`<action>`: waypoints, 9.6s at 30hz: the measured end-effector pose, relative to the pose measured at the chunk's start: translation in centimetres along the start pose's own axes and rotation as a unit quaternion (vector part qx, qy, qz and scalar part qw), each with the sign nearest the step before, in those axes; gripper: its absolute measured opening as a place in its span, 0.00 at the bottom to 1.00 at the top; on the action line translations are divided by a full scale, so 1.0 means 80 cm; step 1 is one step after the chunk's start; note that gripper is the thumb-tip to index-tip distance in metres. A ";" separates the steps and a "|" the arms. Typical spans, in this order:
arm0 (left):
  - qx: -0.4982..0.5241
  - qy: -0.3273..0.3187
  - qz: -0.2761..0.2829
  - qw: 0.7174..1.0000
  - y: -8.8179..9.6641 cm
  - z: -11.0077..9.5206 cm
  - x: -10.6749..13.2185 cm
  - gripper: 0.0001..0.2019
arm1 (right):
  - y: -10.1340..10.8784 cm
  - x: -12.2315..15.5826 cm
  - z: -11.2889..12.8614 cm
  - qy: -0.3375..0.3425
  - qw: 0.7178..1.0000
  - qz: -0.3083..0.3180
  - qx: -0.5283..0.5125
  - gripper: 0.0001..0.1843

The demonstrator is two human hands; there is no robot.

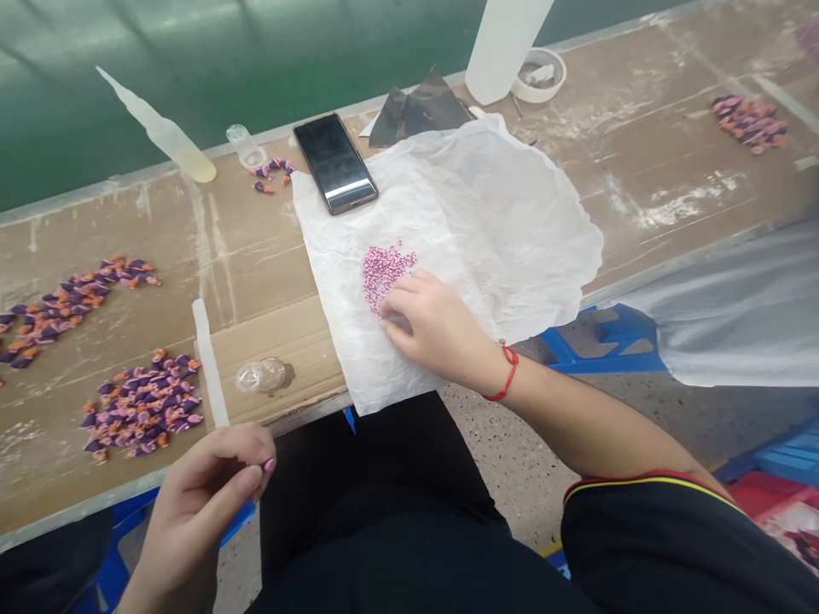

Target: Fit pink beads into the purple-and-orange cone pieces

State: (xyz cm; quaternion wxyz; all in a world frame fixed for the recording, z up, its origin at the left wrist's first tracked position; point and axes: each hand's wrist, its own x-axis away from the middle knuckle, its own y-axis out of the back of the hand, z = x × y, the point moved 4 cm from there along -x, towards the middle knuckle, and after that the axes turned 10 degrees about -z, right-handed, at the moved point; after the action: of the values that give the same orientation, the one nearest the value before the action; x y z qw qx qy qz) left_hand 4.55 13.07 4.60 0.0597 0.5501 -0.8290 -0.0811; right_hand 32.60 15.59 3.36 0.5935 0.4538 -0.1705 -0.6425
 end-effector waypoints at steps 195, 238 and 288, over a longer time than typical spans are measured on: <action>0.271 -0.102 -0.217 0.932 0.004 -0.034 0.014 0.05 | 0.000 -0.064 0.200 0.178 0.938 0.183 -0.233 0.10; -0.100 -0.313 -0.225 0.917 -0.002 -0.075 0.029 0.07 | 0.030 -0.015 0.197 0.396 0.917 -0.032 -0.039 0.12; -0.122 0.032 -0.304 0.944 0.137 -0.030 -0.071 0.06 | 0.013 0.010 -0.002 0.033 0.999 -0.021 0.018 0.08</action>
State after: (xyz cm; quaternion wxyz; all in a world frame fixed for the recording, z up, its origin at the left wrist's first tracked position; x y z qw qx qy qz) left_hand -2.70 22.37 9.11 0.1257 0.7671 -0.6034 -0.1779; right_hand 33.42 14.66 3.76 0.5767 0.4890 -0.1531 -0.6363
